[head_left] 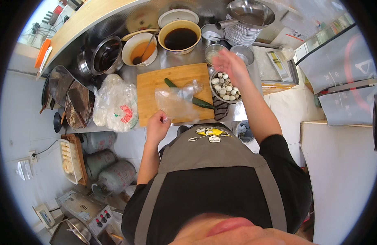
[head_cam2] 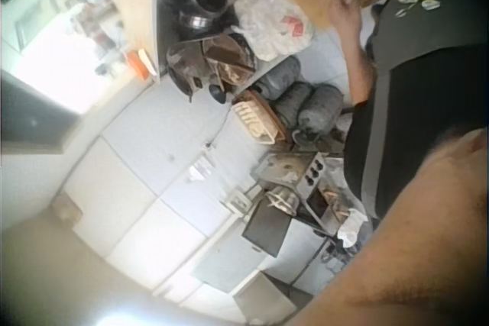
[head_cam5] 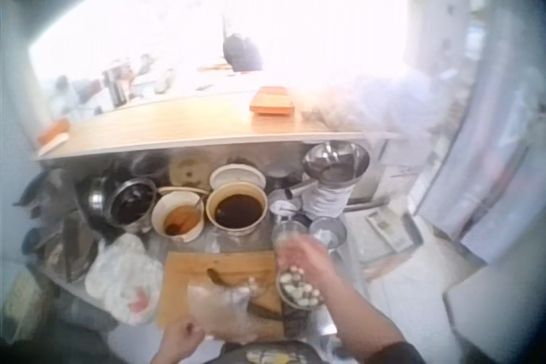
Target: The person assembles a noodle dish by placing a plastic liner in a bowl, adding noodles, shredded cucumber, and a spoonful of sauce. The person handles a cucumber, a mandoline slicer, a bowl, noodles, and a ladle.
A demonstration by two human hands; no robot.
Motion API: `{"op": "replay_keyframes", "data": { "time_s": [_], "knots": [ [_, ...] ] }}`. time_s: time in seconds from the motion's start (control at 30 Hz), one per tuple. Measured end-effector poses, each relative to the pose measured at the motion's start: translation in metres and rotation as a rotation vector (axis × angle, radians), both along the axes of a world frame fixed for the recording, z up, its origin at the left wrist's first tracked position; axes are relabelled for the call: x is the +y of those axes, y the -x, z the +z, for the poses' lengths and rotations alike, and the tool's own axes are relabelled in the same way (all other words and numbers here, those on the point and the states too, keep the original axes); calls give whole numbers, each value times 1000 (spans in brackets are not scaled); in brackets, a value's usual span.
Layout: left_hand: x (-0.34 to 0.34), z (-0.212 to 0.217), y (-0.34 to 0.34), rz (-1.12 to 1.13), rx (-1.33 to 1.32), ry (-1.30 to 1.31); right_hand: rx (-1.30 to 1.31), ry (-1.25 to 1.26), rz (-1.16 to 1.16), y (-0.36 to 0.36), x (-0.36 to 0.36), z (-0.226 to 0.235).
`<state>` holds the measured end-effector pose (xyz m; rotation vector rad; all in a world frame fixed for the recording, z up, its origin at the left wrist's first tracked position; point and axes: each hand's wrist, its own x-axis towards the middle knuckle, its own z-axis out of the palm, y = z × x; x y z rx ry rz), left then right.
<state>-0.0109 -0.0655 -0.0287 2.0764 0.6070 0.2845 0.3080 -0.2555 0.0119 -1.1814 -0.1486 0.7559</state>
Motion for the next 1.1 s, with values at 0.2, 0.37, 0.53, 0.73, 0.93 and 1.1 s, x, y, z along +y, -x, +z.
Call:
{"op": "replay_keyframes", "data": {
  "time_s": [0.2, 0.37, 0.53, 0.73, 0.93, 1.1],
  "knots": [
    [2, 10, -10, 76, -46, 37, 371, -260, -456, -89, 96, 32],
    [6, 11, 1, 171, -116, 83, 266, -280, -433, -118, 80, 49],
    [13, -6, 3, 261, -133, 225, 264, -450, -277, -103, -25, 53],
    [29, -1, -13, 376, -263, 258, 206, -293, -250, -75, -196, 2],
    [20, 17, -31, 438, -277, 299, 318, 101, -402, -81, -284, -95],
    [-1, 22, -42, 491, -256, 318, 550, 59, -381, -110, -281, -175]
  ]
}}
